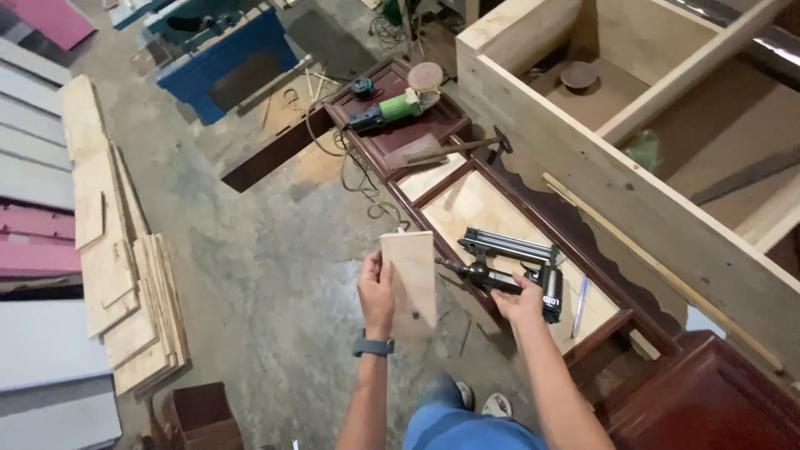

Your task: Marking, sanding, and attaching a wooden strip to a furniture frame using a power sander and a nail gun.

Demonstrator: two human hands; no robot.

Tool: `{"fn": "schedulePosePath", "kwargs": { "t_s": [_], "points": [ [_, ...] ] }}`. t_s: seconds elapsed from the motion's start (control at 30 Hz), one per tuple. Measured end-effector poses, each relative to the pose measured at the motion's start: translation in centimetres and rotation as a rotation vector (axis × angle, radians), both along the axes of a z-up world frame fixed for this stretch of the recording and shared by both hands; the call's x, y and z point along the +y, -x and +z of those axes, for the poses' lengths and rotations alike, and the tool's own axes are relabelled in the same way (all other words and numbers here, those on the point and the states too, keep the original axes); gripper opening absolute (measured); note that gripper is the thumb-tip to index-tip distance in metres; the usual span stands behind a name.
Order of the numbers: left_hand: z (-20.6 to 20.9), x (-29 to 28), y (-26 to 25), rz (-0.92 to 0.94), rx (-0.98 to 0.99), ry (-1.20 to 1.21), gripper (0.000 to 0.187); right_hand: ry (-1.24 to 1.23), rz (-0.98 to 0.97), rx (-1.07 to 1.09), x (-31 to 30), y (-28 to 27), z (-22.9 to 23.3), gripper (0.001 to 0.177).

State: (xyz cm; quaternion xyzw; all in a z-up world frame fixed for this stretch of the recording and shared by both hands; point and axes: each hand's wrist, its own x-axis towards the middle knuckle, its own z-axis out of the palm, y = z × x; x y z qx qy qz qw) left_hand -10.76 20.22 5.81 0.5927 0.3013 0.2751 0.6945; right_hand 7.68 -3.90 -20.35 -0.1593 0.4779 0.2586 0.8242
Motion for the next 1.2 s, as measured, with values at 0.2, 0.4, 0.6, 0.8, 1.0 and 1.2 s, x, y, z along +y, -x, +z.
{"fn": "schedulePosePath", "kwargs": {
  "t_s": [0.2,0.4,0.6,0.8,1.0,1.2],
  "points": [
    [5.8,0.6,-1.4,0.055,0.124,-0.57,0.02,0.099,0.083,-0.053,0.0,2.7,5.1,0.075],
    [5.5,4.4,-4.2,-0.003,0.207,-0.821,0.02,0.405,0.493,-0.774,11.1,8.9,23.3,0.072],
    [5.7,13.0,-7.9,-0.037,0.217,-0.603,0.009,0.69,1.038,-1.572,25.4,6.8,23.3,0.143],
    [10.3,25.4,-10.3,-0.607,0.379,-0.207,0.115,0.449,0.922,-1.243,37.4,3.4,19.7,0.137],
    [4.9,33.9,-14.2,-0.726,0.354,-0.075,0.105,0.233,0.797,-1.377,43.3,-0.9,21.4,0.133],
    [6.9,41.3,-21.0,-0.424,0.578,-0.689,0.119,0.432,0.729,-0.915,46.0,-6.7,29.8,0.115]
  ]
}}
